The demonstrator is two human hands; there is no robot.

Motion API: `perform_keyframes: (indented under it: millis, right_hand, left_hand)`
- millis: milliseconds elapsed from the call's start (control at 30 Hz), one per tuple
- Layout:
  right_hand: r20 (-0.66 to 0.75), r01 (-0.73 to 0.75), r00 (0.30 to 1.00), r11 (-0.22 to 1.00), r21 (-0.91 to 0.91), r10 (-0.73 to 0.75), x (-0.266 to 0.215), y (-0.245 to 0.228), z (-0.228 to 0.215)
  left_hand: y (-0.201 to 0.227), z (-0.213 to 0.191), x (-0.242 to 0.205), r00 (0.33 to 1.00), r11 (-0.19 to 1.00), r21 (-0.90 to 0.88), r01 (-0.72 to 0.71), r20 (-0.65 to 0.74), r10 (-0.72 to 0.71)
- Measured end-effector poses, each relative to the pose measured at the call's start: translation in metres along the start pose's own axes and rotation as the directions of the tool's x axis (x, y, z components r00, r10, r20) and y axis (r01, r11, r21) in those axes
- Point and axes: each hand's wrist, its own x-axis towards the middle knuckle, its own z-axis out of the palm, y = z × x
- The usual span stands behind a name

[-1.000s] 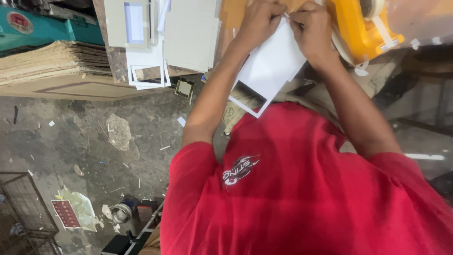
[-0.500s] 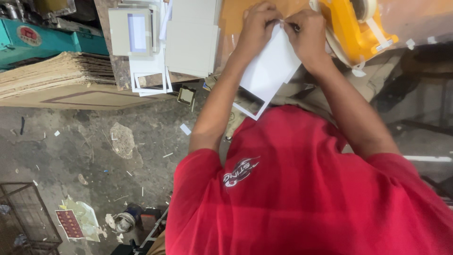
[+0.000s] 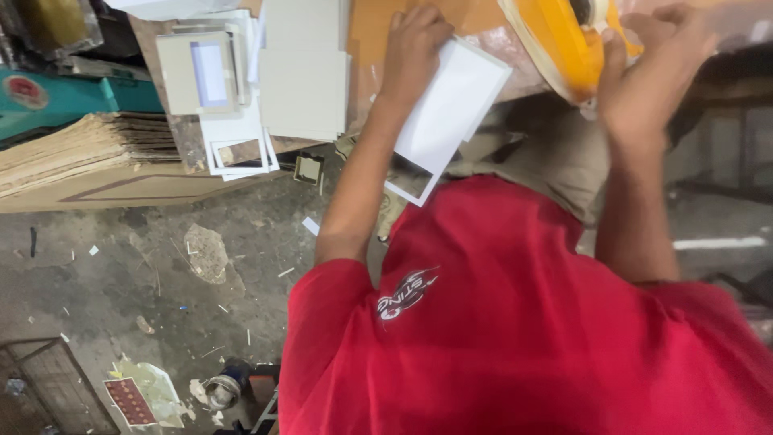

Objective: The person assembles white photo frames by hand, placing a clear insert into each frame and securing it with tape from a yellow dispenser. The person handles multiple frames one at a time, aligning parts and pressing them together before moving to the next unit.

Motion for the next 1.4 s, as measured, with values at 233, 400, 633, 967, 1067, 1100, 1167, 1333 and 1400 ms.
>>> perform_keyframes:
  millis: [233, 400, 633, 967, 1067, 1100, 1167, 1333, 1400]
  right_hand:
    - [0.306, -0.231, 0.938, 0.953, 0.196, 0.165, 0.006, 0.040, -0.014]
    - [0.348, -0.569, 0.817, 0.741, 0.357, 0.460, -0.011, 0.040, -0.015]
    - [0.052, -0.453, 0.838, 0.641, 0.619, 0.543, -0.036, 0.043, -0.002]
    - [-0.014, -0.377, 0.616, 0.311, 0.872, 0.787, -0.064, 0.022, 0.045]
    - [-0.044, -0.203, 0.648, 0.228, 0.952, 0.760, -0.066, 0.029, 0.058]
    - [-0.037, -0.183, 0.653, 0.205, 0.961, 0.757, -0.068, 0.032, 0.062]
    - [-0.036, -0.158, 0.665, 0.188, 0.969, 0.746, -0.070, 0.039, 0.070]
    - [-0.014, -0.071, 0.683, 0.085, 0.994, 0.730, -0.051, 0.052, 0.099]
    - [0.033, -0.066, 0.669, 0.015, 0.998, 0.742, -0.039, 0.052, 0.113]
  left_hand:
    - [0.002, -0.002, 0.001, 1.000, 1.000, 0.010, -0.016, -0.004, 0.016]
    - [0.006, -0.008, 0.000, 1.000, 1.000, -0.020, 0.004, 0.001, -0.004]
    - [0.006, -0.008, 0.000, 0.999, 1.000, -0.008, 0.019, 0.031, -0.019]
    - [0.005, -0.006, 0.000, 1.000, 0.999, -0.029, 0.015, 0.018, -0.014]
    - [0.003, -0.006, 0.003, 1.000, 0.999, -0.036, 0.008, 0.018, -0.007]
    - [0.003, -0.006, 0.002, 1.000, 0.999, -0.032, 0.001, 0.015, 0.000]
    - [0.004, -0.006, 0.000, 1.000, 1.000, -0.028, -0.004, 0.015, 0.005]
    - [0.004, -0.005, 0.002, 1.000, 1.000, 0.003, 0.001, 0.023, -0.001]
    - [0.005, -0.005, 0.002, 1.000, 1.000, 0.011, -0.004, 0.011, 0.004]
